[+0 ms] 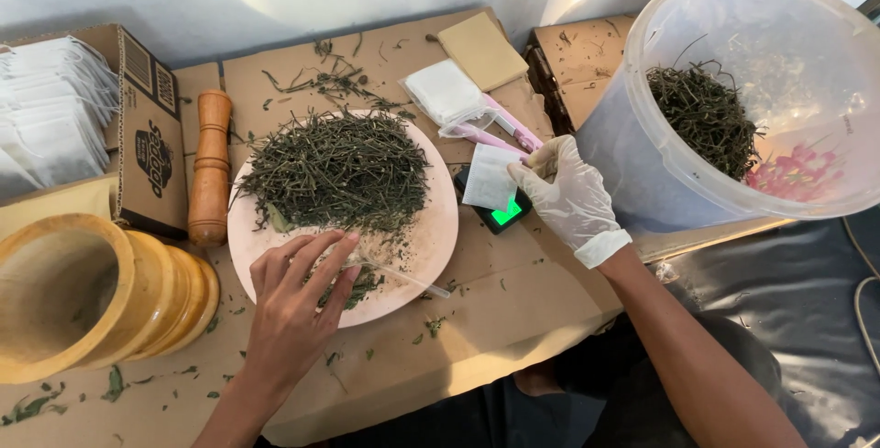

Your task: Filling tea bags with loose leaves using a spoon and measuring cup, sealing them with a heat sealer, and mixing tea leaves in a large container.

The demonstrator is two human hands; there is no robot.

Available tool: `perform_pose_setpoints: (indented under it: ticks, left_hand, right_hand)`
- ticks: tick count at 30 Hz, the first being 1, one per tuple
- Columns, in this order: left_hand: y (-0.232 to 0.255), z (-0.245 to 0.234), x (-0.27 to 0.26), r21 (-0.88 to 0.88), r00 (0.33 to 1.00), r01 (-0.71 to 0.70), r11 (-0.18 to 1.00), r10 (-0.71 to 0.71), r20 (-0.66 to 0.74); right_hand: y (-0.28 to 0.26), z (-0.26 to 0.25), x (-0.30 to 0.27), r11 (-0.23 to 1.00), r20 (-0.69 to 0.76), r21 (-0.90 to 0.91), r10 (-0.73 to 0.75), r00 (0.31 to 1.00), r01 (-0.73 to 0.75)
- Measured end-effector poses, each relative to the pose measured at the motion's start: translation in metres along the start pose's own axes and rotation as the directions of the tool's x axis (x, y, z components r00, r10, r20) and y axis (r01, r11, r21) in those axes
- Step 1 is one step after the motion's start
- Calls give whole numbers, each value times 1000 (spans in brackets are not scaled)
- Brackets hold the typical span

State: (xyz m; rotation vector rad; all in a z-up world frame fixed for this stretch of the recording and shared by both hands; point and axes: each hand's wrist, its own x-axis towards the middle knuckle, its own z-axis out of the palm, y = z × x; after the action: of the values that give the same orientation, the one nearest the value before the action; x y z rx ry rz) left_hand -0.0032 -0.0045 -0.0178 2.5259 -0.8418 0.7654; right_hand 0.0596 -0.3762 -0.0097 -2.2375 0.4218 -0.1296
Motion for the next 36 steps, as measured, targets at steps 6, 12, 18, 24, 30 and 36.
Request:
perform_pose_setpoints:
  ticks: [6,12,18,24,30,36]
  left_hand:
    - [1,-1,1,5,1000,1,1000,-1,-7]
    - [1,-2,2,4,1000,-8,1000,8,-6]
    - [0,0,0,0,1000,-20,1000,20,-8]
    - [0,0,-1,-85,1000,-27,996,26,-14]
    - [15,5,32,-382,983,41,923,-105,-149]
    - [12,-25,48,-650,819,565,509,-443,365]
  right_hand:
    - [-9,0,-1,992,7,-81,97,995,-96]
    - [-6,7,3,994,-15,-67,84,996,-84]
    - [3,20,8,976,-120,158,-130,984,148]
    - [-46,0,-22,920,-71,332,-195,978,207]
    - [-94,37,-54,877,80,427,-278,957,219]
    - [-152,54,-102,838,109,499,-312,944,220]
